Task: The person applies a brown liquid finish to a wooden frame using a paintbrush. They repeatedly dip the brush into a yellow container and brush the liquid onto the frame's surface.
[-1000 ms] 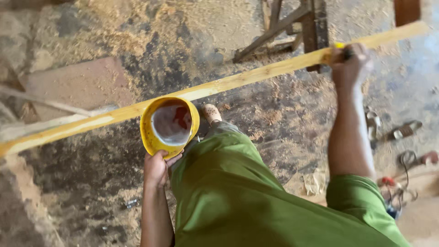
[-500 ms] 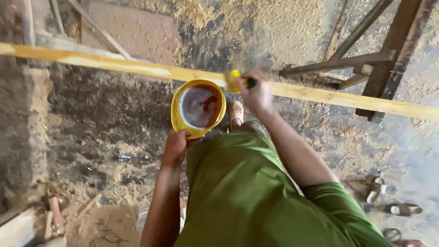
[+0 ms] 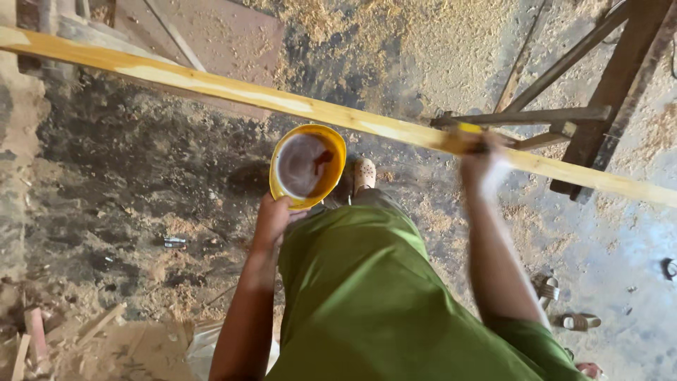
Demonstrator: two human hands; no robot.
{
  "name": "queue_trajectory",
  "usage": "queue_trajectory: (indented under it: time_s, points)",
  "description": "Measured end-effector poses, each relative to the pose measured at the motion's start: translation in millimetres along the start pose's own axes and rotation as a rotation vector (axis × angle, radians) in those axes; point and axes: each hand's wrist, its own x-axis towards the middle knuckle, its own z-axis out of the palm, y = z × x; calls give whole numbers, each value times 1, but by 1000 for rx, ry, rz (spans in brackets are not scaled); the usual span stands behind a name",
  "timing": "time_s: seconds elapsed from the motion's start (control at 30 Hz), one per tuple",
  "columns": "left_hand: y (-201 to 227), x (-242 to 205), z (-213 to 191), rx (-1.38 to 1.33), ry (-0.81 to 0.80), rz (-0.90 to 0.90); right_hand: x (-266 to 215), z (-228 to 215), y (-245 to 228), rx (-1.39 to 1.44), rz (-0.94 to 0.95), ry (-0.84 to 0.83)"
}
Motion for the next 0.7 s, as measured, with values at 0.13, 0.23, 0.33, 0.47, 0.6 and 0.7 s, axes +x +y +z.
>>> queue_trajectory:
  time_s: [0.13, 0.23, 0.33, 0.47, 0.6, 0.7]
  points:
    - [7, 14, -23, 56, 2, -66, -19, 114, -119, 224, 20, -213]
    - [8, 14, -46, 46, -31, -7, -29, 136, -130, 399, 23, -103]
    - [14, 20, -65, 87, -48, -31, -36, 88, -65, 184, 137, -7]
    - [12, 31, -83, 119, -48, -42, -51, -8, 34, -218, 10, 325]
    - [11, 43, -99, 83, -53, -104, -44, -9, 17, -213, 98, 394]
    - [5, 47, -109, 15, -63, -139, -42, 45, -67, -15, 22, 178]
